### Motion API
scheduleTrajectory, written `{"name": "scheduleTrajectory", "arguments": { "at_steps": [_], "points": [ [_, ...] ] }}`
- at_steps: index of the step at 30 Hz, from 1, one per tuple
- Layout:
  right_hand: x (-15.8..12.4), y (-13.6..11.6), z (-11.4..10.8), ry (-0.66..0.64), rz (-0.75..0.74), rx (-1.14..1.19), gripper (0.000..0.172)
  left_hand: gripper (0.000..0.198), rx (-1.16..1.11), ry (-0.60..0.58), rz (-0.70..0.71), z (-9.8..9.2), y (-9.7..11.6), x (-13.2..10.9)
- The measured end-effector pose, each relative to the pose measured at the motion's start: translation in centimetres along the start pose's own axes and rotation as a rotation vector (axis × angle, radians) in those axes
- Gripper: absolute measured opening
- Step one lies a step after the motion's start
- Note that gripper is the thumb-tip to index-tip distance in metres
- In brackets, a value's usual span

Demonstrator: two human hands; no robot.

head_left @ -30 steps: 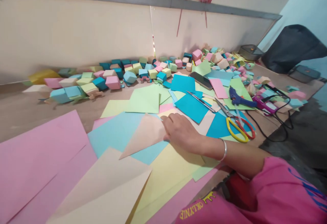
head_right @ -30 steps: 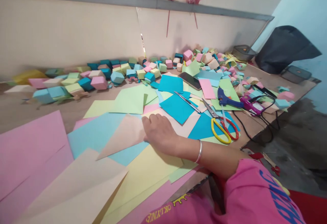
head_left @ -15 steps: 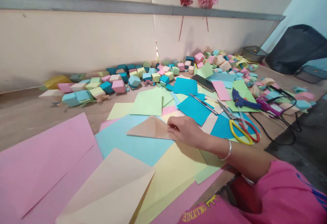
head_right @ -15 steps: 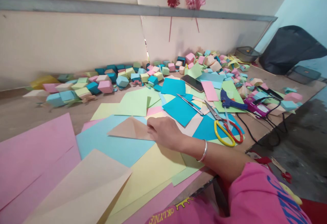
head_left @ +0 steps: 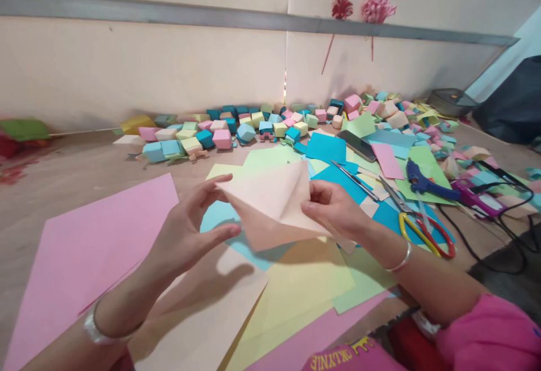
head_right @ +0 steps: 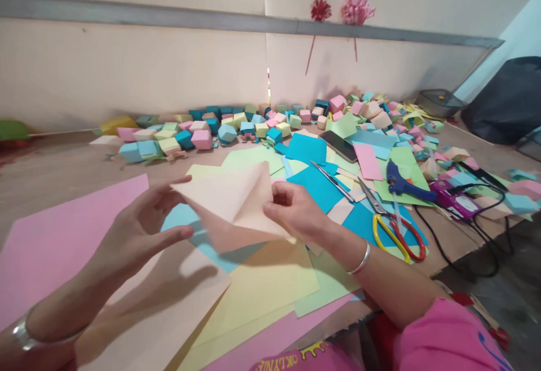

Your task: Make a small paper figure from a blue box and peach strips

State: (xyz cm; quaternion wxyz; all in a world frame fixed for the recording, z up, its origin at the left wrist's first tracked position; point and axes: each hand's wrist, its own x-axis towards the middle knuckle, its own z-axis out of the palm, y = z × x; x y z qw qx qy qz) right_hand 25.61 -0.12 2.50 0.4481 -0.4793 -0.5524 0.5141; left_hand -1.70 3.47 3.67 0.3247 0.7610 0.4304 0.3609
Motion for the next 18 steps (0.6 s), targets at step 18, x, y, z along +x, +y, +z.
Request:
{"name": "scheduleTrajectory", "arguments": {
  "at_steps": [18],
  "points": [
    [-0.3,1.7,0.9,-0.010,0.222,0.346,0.037,0.035,-0.304,-0.101,-0.515,1.2,1.6,-0.5]
  ]
}}
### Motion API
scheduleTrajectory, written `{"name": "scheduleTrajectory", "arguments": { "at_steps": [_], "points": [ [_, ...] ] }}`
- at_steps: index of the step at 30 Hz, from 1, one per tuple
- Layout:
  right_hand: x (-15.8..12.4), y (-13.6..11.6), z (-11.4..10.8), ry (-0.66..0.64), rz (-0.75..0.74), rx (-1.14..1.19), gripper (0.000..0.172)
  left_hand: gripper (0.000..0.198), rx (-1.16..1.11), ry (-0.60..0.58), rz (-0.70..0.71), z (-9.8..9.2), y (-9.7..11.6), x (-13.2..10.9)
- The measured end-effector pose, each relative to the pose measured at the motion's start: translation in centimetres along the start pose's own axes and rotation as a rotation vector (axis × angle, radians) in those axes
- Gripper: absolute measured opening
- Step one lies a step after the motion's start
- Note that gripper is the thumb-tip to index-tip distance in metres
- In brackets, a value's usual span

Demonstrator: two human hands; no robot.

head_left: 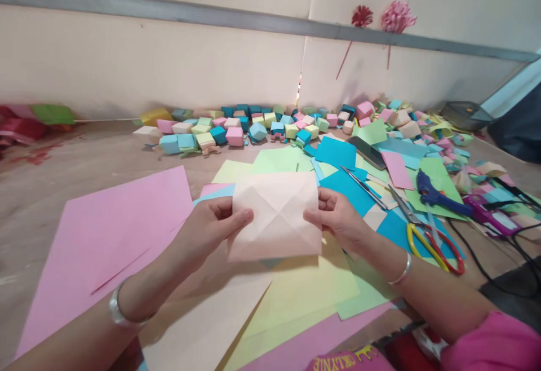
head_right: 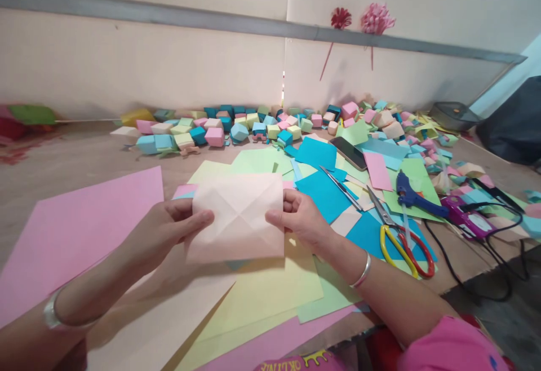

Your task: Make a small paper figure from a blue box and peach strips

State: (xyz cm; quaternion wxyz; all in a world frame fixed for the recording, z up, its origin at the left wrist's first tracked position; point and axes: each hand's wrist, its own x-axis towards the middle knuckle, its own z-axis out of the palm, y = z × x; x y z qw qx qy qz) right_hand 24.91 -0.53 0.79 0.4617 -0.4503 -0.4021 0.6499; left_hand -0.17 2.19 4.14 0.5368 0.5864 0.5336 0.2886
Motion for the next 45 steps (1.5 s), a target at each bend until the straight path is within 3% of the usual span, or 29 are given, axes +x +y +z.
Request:
{"name": "scheduleTrajectory", "arguments": {
  "at_steps": [6,10,15,18,22,24,26,28,30,31,35,42,45],
  "points": [
    [0.2,0.2,0.1,0.072,-0.014,0.079,0.038,0.041,0.015,0.015,0.014,-0.1,-0.5,0.5],
    [0.6,0.1,0.1,0.103,0.057,0.138,0.032,0.028,-0.151,-0.008,-0.056,0.0,-0.7,0.6],
    [1.0,0.0,0.0,0.129,0.139,0.204,0.023,0.035,-0.382,-0.024,-0.163,-0.2,-0.5,0.7],
    [1.1,0.3,-0.4,0.047,0.017,0.113,0.029,0.028,-0.457,-0.013,-0.246,-0.3,0.1,0.7],
    [1.2,0.9,-1.4,0.030,-0.331,-0.244,0.074,0.020,-0.494,0.050,-0.301,-0.3,0.7,0.8],
    [1.3,1.1,-1.8,-0.006,-0.463,-0.403,0.085,0.018,-0.520,0.069,-0.297,-0.3,0.6,1.0],
    [1.3,1.1,-1.9,-0.079,-0.531,-0.488,0.073,0.017,-0.530,0.052,-0.307,-0.3,0.3,1.1],
    [1.3,1.0,-1.7,-0.096,-0.572,-0.495,0.040,0.018,-0.517,0.002,-0.318,-0.3,-0.2,1.2],
    [1.2,0.9,-1.3,-0.025,-0.576,-0.456,0.014,0.014,-0.468,-0.062,-0.295,-0.2,-0.7,1.3],
    [1.1,0.8,-1.1,0.037,-0.562,-0.445,0.012,0.008,-0.421,-0.097,-0.271,-0.2,-0.9,1.2],
    [0.7,0.7,-0.6,0.250,-0.472,-0.472,0.025,0.011,-0.123,-0.188,-0.126,-0.2,-1.1,0.7],
    [0.4,0.9,-0.4,0.258,-0.317,-0.436,0.026,0.052,-0.075,-0.024,0.178,-0.5,-0.3,-0.1],
    [0.3,1.1,-0.3,0.258,-0.328,-0.497,0.027,0.070,0.078,0.111,0.196,-0.3,-0.1,-0.2]
  ]
}}
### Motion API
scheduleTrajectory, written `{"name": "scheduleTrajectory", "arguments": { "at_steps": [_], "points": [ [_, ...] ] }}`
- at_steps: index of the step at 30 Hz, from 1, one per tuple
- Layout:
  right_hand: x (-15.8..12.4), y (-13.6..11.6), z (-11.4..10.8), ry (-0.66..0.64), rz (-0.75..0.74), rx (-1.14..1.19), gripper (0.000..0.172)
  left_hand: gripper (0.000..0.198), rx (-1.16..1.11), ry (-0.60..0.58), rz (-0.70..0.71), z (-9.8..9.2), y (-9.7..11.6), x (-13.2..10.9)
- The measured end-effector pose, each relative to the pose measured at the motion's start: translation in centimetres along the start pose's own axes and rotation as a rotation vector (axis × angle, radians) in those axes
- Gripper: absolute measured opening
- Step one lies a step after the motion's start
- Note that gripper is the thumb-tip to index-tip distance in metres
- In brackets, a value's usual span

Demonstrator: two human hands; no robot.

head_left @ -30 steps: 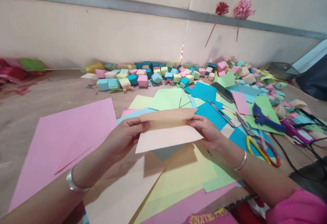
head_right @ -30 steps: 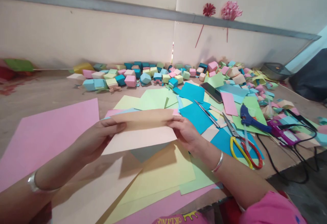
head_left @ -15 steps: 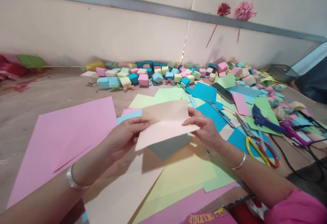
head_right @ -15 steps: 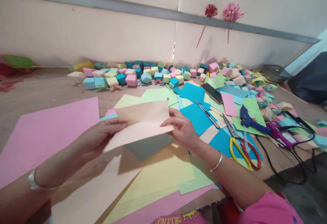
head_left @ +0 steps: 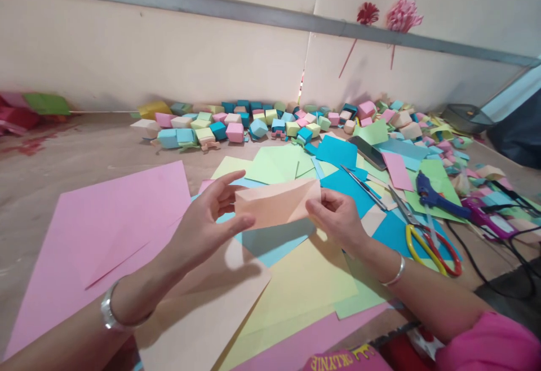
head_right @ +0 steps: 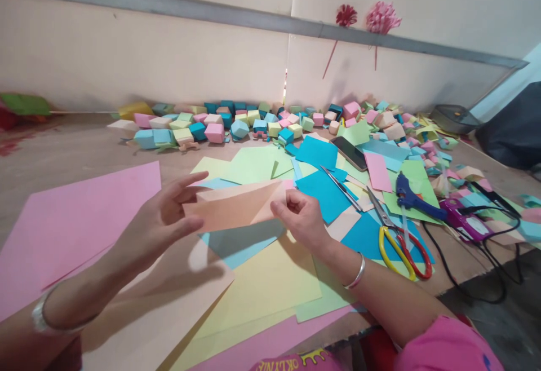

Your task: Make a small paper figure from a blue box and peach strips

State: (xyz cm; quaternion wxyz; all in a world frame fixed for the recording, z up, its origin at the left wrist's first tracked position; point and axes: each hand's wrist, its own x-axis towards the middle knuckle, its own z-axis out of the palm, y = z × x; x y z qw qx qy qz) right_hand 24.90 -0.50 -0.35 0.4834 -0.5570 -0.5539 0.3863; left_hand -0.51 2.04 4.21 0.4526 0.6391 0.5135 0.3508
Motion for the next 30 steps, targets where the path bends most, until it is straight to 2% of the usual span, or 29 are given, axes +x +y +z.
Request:
{"name": "scheduleTrajectory", "arguments": {
  "at_steps": [1,3,5,7,10,14,20,26,30],
  "points": [
    [-0.04,0.04,0.03,0.001,-0.031,-0.028,0.027,0.065,0.060,0.035,-0.015,0.10,0.08,-0.03],
    [-0.07,0.13,0.12,-0.008,-0.066,-0.035,0.023,0.043,0.131,0.086,-0.050,0.28,0.21,-0.06],
    [-0.04,0.25,0.23,-0.030,-0.046,0.056,0.017,0.025,0.137,0.090,-0.071,0.40,0.29,-0.02],
    [0.04,0.37,0.33,-0.049,-0.008,0.190,0.025,0.020,0.111,0.065,-0.081,0.46,0.36,0.06],
    [0.13,0.42,0.36,-0.064,0.003,0.265,0.037,0.018,0.111,0.044,-0.093,0.50,0.41,0.16],
    [0.03,0.20,0.31,-0.046,-0.003,0.152,0.024,0.020,0.152,-0.007,-0.127,0.47,0.06,0.21],
    [-0.23,0.00,0.27,-0.055,-0.005,0.034,0.024,0.036,0.202,-0.131,-0.141,0.32,-0.29,0.22],
    [-0.14,0.07,0.45,-0.080,-0.008,0.059,0.023,0.026,0.179,-0.080,-0.165,0.52,0.26,0.28],
    [-0.17,-0.16,0.45,-0.074,0.018,0.052,0.023,0.023,0.207,-0.109,-0.164,0.52,0.21,0.29]
  ]
}}
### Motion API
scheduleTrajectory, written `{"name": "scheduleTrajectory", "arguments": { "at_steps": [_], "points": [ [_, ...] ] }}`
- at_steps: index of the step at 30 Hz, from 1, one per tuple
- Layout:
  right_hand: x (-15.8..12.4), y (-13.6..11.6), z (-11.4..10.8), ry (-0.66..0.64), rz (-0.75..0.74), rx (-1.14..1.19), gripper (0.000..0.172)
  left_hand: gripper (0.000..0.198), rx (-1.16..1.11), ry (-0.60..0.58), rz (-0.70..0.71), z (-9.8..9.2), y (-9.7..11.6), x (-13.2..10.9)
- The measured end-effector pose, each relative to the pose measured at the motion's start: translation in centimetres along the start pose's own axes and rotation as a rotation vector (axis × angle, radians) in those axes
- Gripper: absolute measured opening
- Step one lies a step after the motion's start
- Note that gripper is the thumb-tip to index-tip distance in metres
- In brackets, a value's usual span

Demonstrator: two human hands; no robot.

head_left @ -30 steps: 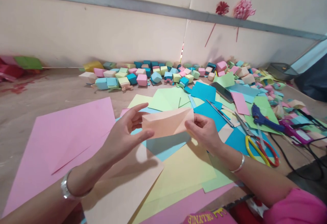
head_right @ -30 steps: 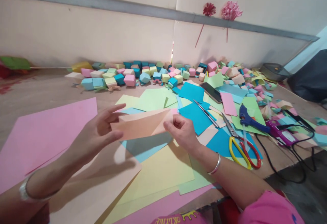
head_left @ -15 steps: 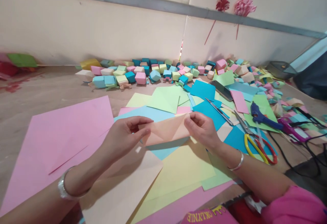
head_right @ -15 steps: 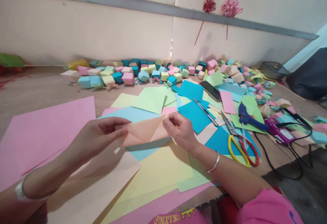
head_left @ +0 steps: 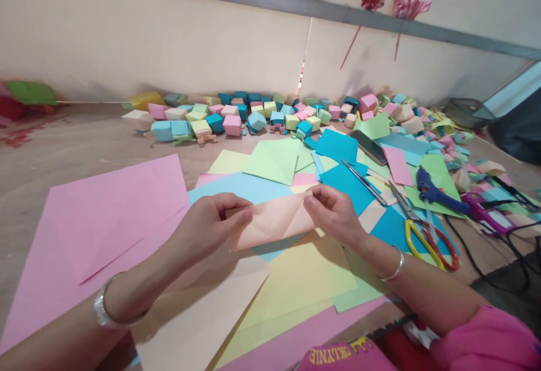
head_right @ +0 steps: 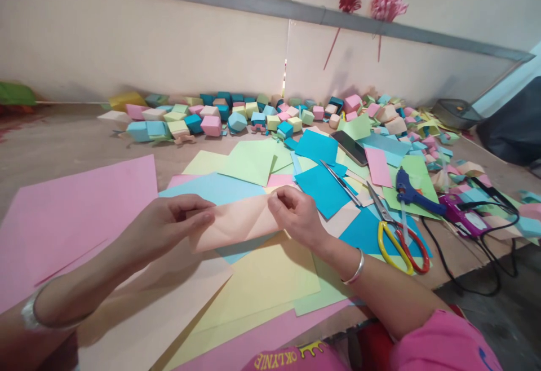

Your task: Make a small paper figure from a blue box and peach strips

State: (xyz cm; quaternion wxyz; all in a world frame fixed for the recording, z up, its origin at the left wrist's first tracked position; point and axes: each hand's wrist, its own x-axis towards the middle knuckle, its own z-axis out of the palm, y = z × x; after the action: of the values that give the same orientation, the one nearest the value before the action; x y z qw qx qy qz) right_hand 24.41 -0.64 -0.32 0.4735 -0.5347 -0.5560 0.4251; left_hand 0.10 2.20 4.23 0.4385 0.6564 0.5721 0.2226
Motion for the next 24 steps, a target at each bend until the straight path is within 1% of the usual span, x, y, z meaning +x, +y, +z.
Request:
{"name": "scheduleTrajectory", "arguments": {
  "at_steps": [5,8,11,13,15,19,22,24],
  "points": [
    [0.0,0.0,-0.2,-0.025,0.014,-0.010,0.020,0.021,0.010,-0.015,-0.017,-0.1,-0.1,0.2],
    [0.1,0.4,-0.3,-0.040,0.017,-0.040,0.015,0.021,0.013,-0.078,-0.050,-0.1,-0.3,0.4],
    [0.2,0.8,-0.3,-0.066,0.025,-0.121,0.013,0.018,0.038,-0.128,-0.051,-0.1,-0.8,0.6],
    [0.1,0.9,-0.3,-0.075,0.010,-0.175,0.012,0.016,0.056,-0.127,-0.046,0.0,-1.1,0.6],
    [0.1,0.8,-0.3,-0.057,-0.030,-0.211,0.010,0.015,0.055,-0.118,-0.043,0.1,-1.3,0.7],
    [0.1,0.6,-0.4,-0.006,-0.078,-0.215,0.007,0.015,-0.031,-0.125,-0.065,0.1,-1.4,0.8],
    [0.3,0.9,-0.5,-0.008,-0.064,-0.214,0.007,0.019,-0.130,-0.149,-0.101,0.1,-1.5,0.9],
    [0.4,1.1,-0.5,-0.015,-0.059,-0.235,0.007,0.021,-0.139,-0.140,-0.109,0.0,-1.5,1.0]
  ]
}}
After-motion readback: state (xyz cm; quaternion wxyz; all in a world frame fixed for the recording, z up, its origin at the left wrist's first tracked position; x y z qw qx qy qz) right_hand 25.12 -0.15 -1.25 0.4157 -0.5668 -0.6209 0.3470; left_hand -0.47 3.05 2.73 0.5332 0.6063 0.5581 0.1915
